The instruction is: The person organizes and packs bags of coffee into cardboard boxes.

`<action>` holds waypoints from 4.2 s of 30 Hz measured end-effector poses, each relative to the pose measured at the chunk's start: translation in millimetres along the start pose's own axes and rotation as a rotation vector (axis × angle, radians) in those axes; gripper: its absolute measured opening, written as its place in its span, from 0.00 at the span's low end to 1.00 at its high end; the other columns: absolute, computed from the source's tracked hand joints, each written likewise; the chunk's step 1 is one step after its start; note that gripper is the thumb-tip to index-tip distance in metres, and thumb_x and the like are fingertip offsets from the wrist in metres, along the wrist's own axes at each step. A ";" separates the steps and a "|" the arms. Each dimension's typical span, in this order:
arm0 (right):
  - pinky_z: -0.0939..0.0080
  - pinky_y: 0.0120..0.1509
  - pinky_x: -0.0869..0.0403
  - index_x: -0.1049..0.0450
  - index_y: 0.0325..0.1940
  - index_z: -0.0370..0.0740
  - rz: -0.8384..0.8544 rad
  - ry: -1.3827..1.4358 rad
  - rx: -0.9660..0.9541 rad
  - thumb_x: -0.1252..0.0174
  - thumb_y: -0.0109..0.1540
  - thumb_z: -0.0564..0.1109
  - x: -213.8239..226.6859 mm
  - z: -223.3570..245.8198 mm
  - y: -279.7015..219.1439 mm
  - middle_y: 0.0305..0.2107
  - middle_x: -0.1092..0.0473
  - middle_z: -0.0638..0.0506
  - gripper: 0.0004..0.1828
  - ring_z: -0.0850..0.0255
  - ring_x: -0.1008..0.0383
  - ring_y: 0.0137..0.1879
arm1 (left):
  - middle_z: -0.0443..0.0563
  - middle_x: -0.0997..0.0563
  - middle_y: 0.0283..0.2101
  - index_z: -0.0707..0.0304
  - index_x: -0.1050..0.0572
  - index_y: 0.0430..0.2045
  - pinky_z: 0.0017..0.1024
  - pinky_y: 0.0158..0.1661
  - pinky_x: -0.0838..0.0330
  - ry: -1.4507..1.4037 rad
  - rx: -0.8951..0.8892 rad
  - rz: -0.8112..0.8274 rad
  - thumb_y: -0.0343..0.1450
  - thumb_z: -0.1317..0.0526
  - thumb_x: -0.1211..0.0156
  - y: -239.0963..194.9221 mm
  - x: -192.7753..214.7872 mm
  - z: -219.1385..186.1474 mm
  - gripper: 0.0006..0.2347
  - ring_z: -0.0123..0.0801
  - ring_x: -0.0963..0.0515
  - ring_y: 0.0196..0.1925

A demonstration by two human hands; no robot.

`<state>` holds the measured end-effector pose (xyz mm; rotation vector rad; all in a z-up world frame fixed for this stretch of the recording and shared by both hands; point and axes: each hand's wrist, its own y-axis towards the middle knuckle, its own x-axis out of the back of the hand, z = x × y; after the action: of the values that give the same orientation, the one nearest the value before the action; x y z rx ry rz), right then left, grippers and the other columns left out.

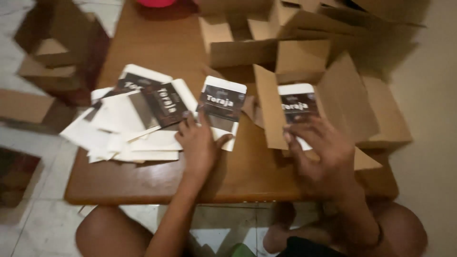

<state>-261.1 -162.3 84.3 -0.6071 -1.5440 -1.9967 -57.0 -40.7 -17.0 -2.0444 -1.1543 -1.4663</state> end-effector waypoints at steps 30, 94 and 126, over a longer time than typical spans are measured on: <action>0.52 0.46 0.22 0.18 0.37 0.35 -0.029 0.257 -0.103 0.35 0.62 0.38 -27.8 46.8 2.2 0.30 0.23 0.44 0.04 0.46 0.18 0.40 | 0.62 0.16 0.42 0.65 0.21 0.47 0.54 0.51 0.28 -0.407 0.076 0.319 0.58 0.53 0.21 9.0 40.1 16.1 0.26 0.61 0.18 0.51; 0.67 0.35 0.22 0.20 0.34 0.32 0.295 1.127 -0.994 0.22 0.43 0.39 -208.4 6.8 50.4 0.22 0.26 0.48 0.19 0.62 0.22 0.28 | 0.54 0.17 0.37 0.63 0.17 0.37 0.36 0.52 0.28 -1.198 0.194 0.004 0.66 0.53 0.26 29.5 50.8 75.2 0.15 0.35 0.21 0.44; 0.70 0.38 0.21 0.20 0.38 0.37 -0.070 1.260 -1.104 0.31 0.61 0.50 -218.3 23.4 51.4 0.24 0.25 0.53 0.14 0.69 0.22 0.29 | 0.47 0.23 0.23 0.62 0.21 0.26 0.22 0.33 0.30 -1.332 0.218 -0.008 0.76 0.51 0.41 45.0 -22.9 114.5 0.15 0.25 0.24 0.27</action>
<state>-62.3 -119.0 -12.9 0.3839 0.3164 -2.3380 44.8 3.0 -75.3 -2.7896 -1.5744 0.2626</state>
